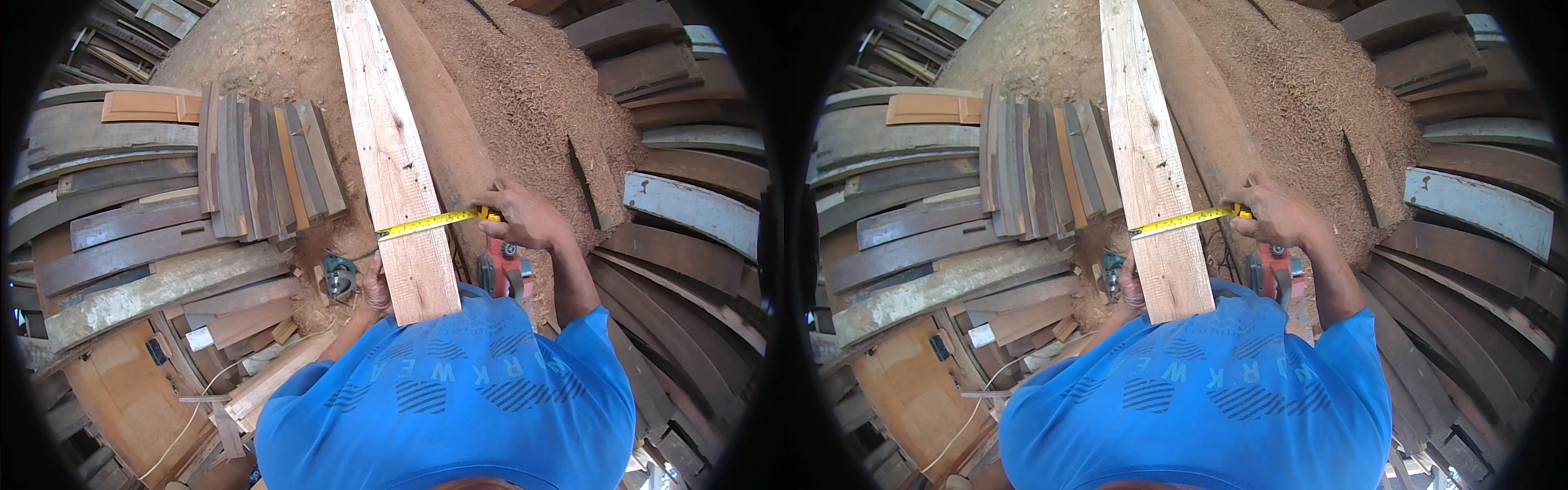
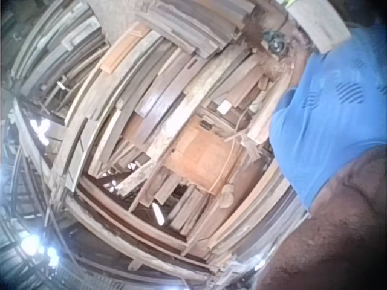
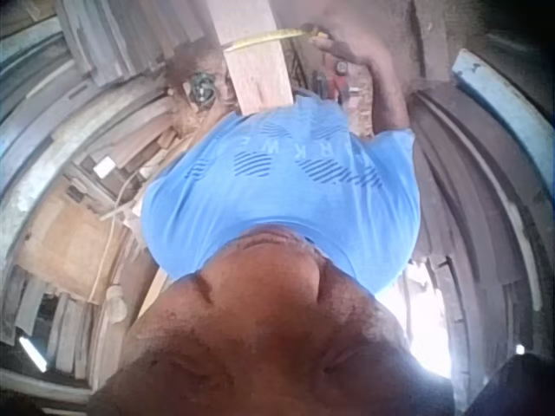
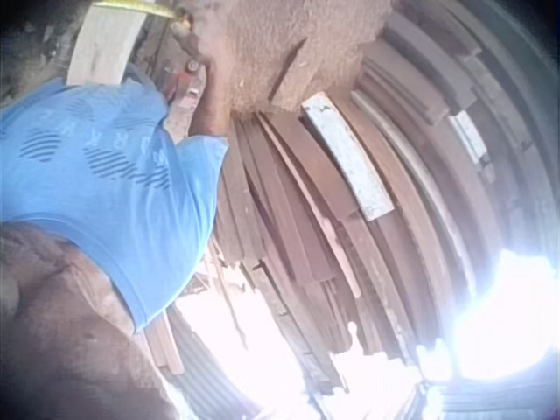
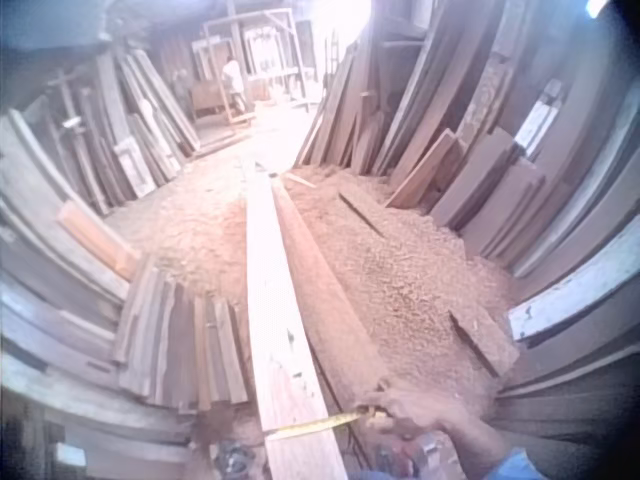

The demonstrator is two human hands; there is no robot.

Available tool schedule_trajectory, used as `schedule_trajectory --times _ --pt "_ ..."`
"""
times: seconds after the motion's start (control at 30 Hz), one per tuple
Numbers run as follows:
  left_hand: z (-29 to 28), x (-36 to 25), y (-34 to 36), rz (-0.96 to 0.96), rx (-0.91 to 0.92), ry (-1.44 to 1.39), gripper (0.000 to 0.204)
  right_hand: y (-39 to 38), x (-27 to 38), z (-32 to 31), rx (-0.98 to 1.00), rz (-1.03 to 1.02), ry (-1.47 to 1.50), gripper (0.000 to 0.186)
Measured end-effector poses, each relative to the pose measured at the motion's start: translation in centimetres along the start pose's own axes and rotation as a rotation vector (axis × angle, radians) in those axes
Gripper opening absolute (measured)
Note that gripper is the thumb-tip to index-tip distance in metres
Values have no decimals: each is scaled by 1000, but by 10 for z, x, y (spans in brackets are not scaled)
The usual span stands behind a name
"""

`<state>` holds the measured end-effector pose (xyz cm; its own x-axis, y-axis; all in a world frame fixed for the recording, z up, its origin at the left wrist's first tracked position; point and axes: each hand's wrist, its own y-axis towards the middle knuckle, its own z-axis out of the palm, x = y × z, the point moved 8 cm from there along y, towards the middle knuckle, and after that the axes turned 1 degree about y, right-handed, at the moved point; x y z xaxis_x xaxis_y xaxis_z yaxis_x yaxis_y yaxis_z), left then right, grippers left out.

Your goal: The person planes the surface of a long wooden beam using a handheld electric planer, repeatedly passing the tool along the length of the wood and checking the width with a measuring tape.

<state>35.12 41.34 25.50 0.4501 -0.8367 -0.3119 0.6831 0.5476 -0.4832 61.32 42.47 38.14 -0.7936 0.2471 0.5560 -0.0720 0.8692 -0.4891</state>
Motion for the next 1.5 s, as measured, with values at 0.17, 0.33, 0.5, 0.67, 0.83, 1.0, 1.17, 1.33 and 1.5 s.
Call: schedule_trajectory --times 0.17,0.33,0.5,0.67,0.83,1.0,1.17,1.33,1.5 --pt "12 -3 -1 -1 -41 33 80 2 2 0 21 14 13 48" --pt "0 -3 0 10 17 35 77 22 5 -11 -44 -49 19 47" --pt "-10 0 2 35 -51 36 75 92 17 -60 -323 47 -102 45" --pt "-9 -5 -2 70 -70 47 72 162 16 -92 -406 25 -201 45" --pt "-19 -3 -4 51 -68 35 72 203 -27 -95 -437 -15 -196 46" --pt "-26 1 -3 32 -77 16 72 215 -41 -85 -427 12 -153 46" --pt "-22 0 -1 31 -76 2 72 219 -45 -87 -436 9 -144 46" --pt "-24 -1 -1 39 -71 14 71 219 -42 -88 -421 0 -142 46" --pt "-29 2 -2 31 -43 38 73 197 -42 -83 -445 -94 6 56"
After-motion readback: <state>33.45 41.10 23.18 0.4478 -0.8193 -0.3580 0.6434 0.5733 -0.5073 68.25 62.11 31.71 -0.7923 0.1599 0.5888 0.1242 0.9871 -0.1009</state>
